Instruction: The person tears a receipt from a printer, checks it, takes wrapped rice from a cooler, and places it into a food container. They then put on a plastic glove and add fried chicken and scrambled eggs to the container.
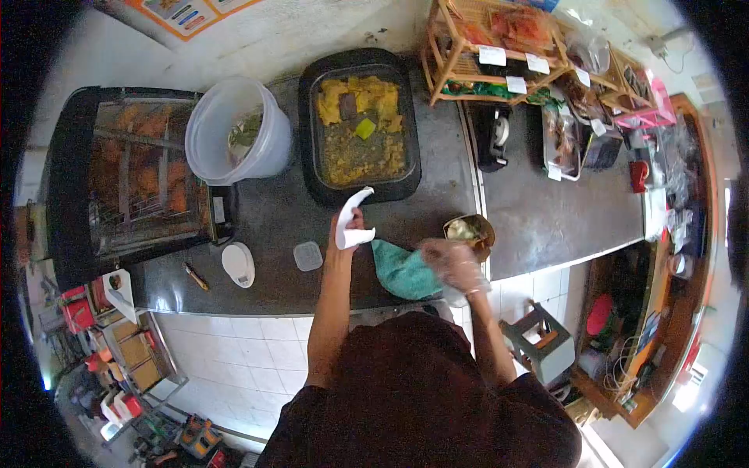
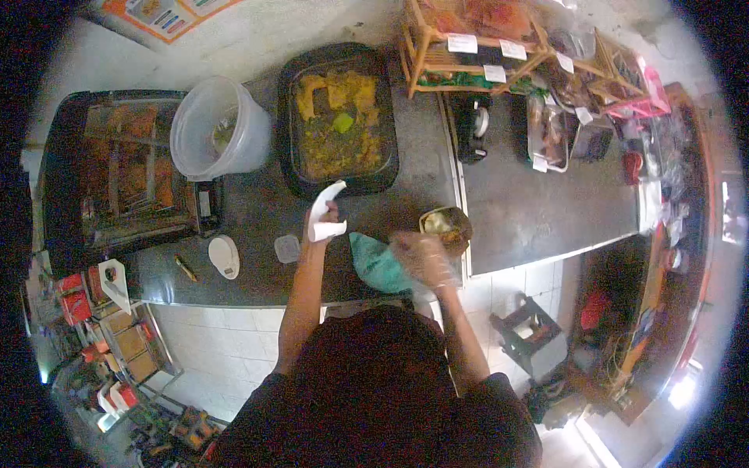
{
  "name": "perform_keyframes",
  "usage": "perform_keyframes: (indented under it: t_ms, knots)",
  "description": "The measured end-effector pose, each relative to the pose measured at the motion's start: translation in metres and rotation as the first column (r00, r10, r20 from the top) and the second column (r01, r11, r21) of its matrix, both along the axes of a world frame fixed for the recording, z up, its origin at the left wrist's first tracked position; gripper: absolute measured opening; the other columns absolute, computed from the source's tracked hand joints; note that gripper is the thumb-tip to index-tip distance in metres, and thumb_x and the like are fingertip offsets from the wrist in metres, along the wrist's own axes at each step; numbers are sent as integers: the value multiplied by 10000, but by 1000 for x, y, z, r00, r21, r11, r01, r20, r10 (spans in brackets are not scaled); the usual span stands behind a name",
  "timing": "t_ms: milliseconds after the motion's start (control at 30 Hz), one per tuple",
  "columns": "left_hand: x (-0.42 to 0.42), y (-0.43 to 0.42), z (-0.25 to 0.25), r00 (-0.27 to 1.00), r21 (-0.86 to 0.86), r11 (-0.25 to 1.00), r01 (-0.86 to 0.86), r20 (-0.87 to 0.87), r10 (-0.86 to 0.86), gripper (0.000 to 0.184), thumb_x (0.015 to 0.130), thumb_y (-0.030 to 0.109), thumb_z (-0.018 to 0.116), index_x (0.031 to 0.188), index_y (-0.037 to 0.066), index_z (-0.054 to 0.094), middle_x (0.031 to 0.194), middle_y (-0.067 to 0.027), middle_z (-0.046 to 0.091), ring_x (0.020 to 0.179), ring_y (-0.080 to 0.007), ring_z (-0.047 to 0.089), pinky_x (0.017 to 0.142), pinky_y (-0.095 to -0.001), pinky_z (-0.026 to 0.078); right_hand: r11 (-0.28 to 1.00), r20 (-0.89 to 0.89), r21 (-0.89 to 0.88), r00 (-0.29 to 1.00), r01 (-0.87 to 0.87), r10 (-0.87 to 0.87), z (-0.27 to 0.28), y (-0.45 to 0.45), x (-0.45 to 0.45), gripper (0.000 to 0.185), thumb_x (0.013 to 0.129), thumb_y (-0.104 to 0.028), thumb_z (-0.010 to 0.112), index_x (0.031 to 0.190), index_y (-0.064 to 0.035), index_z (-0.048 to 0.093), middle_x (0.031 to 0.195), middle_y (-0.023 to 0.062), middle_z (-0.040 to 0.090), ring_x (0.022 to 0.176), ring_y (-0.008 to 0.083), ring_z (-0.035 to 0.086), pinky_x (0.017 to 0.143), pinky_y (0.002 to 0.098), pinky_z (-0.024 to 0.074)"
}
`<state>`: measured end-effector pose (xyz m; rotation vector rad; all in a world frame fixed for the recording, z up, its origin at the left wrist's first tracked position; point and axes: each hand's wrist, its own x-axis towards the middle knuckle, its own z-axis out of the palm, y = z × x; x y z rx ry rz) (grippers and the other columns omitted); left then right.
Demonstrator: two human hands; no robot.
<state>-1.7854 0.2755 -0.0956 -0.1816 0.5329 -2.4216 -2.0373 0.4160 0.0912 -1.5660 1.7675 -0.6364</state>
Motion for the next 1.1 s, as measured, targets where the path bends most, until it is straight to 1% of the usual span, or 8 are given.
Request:
perform_keyframes:
  t_ms: [333,433,500,633,667,900,1033,1100]
  knots:
    - [18,-10,-99,877,-61,970,235,443,-185,231,891,227,579,986,16,597,780,-121,611,621,-171,577,526,-325,491,918,15,177,933,-356,359,-63,-31,40,237,805,-222,651,991,-76,673,891,177,681,790,342,668,731,452,530]
    - [-2,5,64,227,-275,946,169,945,234,247,897,249,607,986,18,612,860,-91,617,733,-152,574,634,-303,476,929,-79,111,929,-353,362,-138,-34,43,186,788,-224,650,896,-74,673,872,184,673,820,367,646,764,459,514]
    - [-6,-7,149,19,-382,903,199,922,386,259,901,263,626,987,19,623,914,-71,621,808,-139,572,706,-287,466,906,-27,357,967,-229,255,-106,-80,61,262,778,-253,677,974,-79,679,979,174,668,931,374,622,848,441,498]
    - [-12,-79,276,-325,-364,823,436,789,521,354,939,370,585,922,22,648,887,-33,622,832,-120,559,743,-265,444,818,401,-546,914,182,65,-157,-181,75,295,902,-266,539,1043,-26,634,1077,138,608,1013,282,579,921,384,459]
    - [-11,-99,299,-420,-333,784,525,699,578,420,959,422,543,881,25,656,826,-21,621,789,-120,551,716,-263,438,917,555,-284,828,281,-82,-186,-224,86,278,881,-262,553,995,-27,650,1005,133,625,930,264,603,850,370,489]
    - [10,-219,339,-315,-344,526,778,511,800,620,890,594,543,709,15,669,613,-50,599,602,-147,547,589,-344,433,971,-414,32,887,238,-204,-163,-311,109,217,788,-191,647,960,-63,674,925,121,684,841,301,661,780,408,537]
    - [22,-240,370,-316,-275,484,831,482,817,514,879,528,604,768,39,717,664,-60,640,598,-143,573,561,-305,424,748,111,-481,879,456,-464,-245,-255,89,369,867,-351,560,709,-23,622,608,126,611,598,310,619,564,399,491]
    - [18,-246,377,-372,-261,508,821,431,822,533,899,472,618,643,14,711,483,-102,593,386,-113,537,363,-298,360,799,-172,-565,918,206,-357,-234,-252,78,322,896,-284,519,689,-50,597,551,60,551,530,252,567,515,365,458]
